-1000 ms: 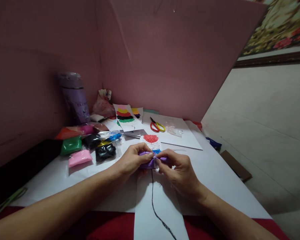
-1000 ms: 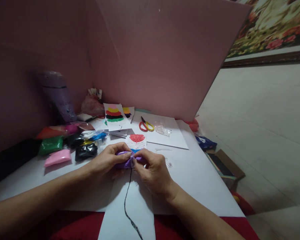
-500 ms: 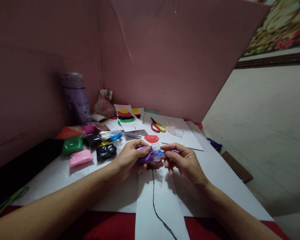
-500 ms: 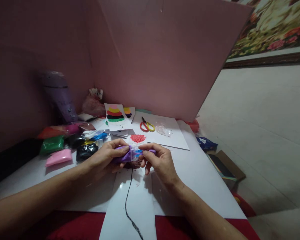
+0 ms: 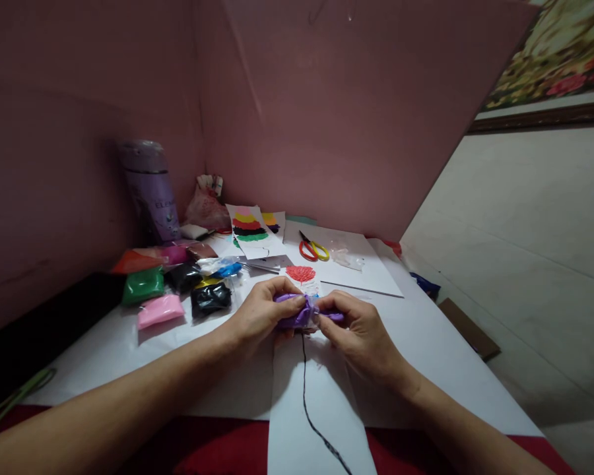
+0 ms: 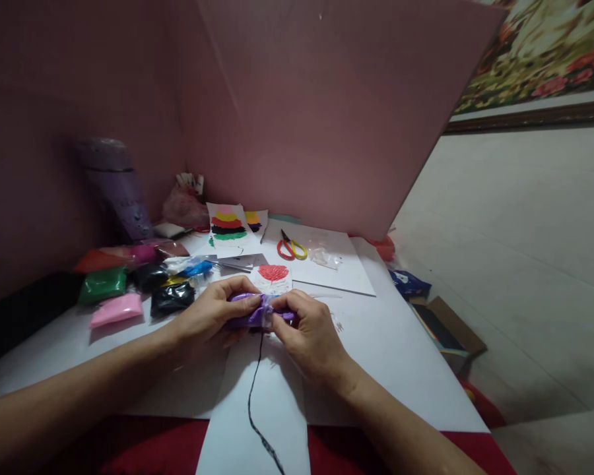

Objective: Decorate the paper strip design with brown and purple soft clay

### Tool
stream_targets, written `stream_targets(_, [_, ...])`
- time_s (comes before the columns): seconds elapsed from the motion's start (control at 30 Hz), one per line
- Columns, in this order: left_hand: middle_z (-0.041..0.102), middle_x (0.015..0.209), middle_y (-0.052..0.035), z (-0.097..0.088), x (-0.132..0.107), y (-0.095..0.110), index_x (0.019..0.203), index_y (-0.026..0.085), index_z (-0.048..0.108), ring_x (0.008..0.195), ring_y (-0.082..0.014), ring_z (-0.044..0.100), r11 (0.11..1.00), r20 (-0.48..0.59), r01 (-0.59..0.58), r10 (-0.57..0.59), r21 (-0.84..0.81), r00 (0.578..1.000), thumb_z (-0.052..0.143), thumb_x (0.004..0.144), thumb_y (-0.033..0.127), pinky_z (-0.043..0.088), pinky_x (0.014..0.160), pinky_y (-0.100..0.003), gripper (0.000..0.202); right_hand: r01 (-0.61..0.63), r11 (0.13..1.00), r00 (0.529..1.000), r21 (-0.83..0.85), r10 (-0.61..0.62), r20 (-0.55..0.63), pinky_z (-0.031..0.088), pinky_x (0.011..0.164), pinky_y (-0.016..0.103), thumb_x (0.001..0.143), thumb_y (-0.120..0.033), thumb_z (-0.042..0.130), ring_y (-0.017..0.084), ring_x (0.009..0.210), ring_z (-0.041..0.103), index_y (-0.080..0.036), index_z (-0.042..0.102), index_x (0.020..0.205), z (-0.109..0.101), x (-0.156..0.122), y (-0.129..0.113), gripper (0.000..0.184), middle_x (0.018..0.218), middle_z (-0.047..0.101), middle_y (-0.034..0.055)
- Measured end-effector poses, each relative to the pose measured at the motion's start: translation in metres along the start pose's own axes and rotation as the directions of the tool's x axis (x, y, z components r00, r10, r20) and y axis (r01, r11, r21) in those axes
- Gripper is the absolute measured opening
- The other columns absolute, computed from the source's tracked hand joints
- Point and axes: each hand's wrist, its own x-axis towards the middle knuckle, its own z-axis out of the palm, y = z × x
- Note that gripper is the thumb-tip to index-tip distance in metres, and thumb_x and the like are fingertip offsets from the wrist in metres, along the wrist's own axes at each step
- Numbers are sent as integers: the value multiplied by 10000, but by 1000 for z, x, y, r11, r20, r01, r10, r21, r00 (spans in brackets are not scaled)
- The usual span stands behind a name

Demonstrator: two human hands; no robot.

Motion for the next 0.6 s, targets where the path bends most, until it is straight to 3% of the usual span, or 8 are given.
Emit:
stream_targets(0.17, [596, 493, 9, -1, 1, 0, 746, 166, 535, 332, -76, 474, 999, -41, 2, -4, -32, 999, 742, 712, 332, 321, 280, -122, 267, -192, 938, 978, 288, 207, -19, 442, 412, 214, 798, -296, 640, 96, 447, 502, -173, 596, 735, -4, 5, -3, 145, 560, 573, -27])
stream_targets(0.27, [562, 472, 28, -2, 1, 2, 743, 170, 525, 320, -73, 456, 998, -81, 15, -20, -66, 996, 725, 727, 299, 294, 266, -118, 238, -229, 842, 959, 488, 281, -34, 455, 398, 212, 759, -310, 679, 111, 482, 546, -174, 581, 752, -8, 9, -4, 168, 640, 639, 5])
stream_targets(0.37, [555, 470, 33, -2, 0, 4, 745, 171, 519, 312, -69, 447, 997, -90, 27, -34, -79, 995, 701, 749, 271, 281, 261, -115, 208, -259, 737, 948, 624, 317, 18, 436, 380, 192, 710, -222, 682, 108, 500, 547, -176, 615, 834, -9, 10, -4, 148, 691, 656, 11])
stream_targets(0.5, [556, 462, 30, -1, 0, 7, 736, 174, 510, 302, -73, 440, 996, -84, 39, -46, -80, 995, 686, 763, 256, 272, 258, -122, 196, -303, 640, 942, 706, 315, 118, 409, 366, 184, 677, -139, 582, 71, 424, 408, -154, 612, 682, -10, 7, -4, 34, 524, 523, -32])
stream_targets(0.6, [555, 457, 26, 0, -1, 9, 733, 174, 508, 313, -78, 453, 996, -99, 51, -58, -68, 993, 667, 780, 240, 276, 266, -123, 179, -329, 585, 935, 742, 313, 168, 373, 365, 178, 698, -157, 595, 62, 413, 368, -148, 617, 689, -11, 7, -4, 25, 510, 481, -39])
